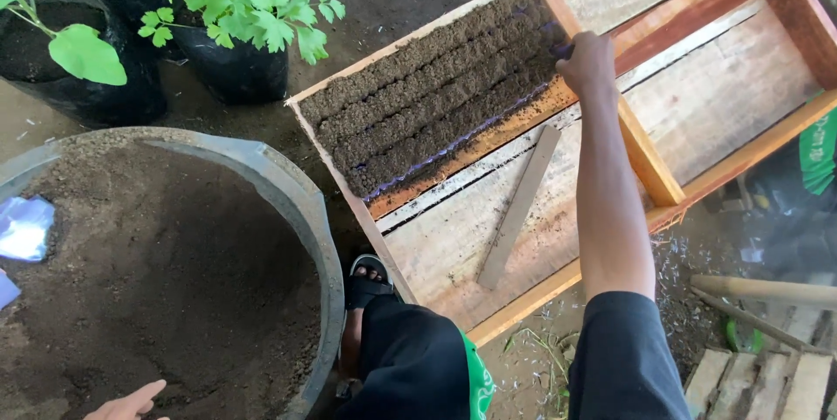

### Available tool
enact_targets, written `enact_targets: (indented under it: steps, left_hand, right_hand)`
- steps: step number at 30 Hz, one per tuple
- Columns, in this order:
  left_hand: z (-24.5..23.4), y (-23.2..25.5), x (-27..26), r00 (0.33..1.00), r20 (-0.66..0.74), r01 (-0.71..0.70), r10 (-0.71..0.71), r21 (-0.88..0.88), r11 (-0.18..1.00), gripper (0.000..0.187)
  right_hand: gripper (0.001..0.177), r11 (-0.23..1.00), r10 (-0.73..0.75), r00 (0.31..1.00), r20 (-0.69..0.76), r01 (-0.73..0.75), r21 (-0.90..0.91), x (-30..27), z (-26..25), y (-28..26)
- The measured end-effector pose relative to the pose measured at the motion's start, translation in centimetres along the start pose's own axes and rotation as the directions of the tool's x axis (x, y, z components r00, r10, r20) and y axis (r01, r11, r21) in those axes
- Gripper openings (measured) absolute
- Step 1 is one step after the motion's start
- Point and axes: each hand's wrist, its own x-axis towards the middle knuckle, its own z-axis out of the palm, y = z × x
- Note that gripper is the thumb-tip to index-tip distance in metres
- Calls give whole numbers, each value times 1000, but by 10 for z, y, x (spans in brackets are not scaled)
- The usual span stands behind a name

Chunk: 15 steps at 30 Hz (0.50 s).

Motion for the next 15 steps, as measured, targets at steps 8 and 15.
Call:
enact_targets:
  steps: [8, 15]
  left_hand:
    - [-2, -3, 0, 999, 43, -7, 9, -27, 1000, 86]
    - [20, -3, 32, 997, 76, -9, 13, -51, 999, 91]
  right_hand:
    - [18, 983, 0, 993, -116, 22, 183, -23, 12, 1]
    - [30, 939, 19, 977, -214, 57, 340, -36, 23, 1]
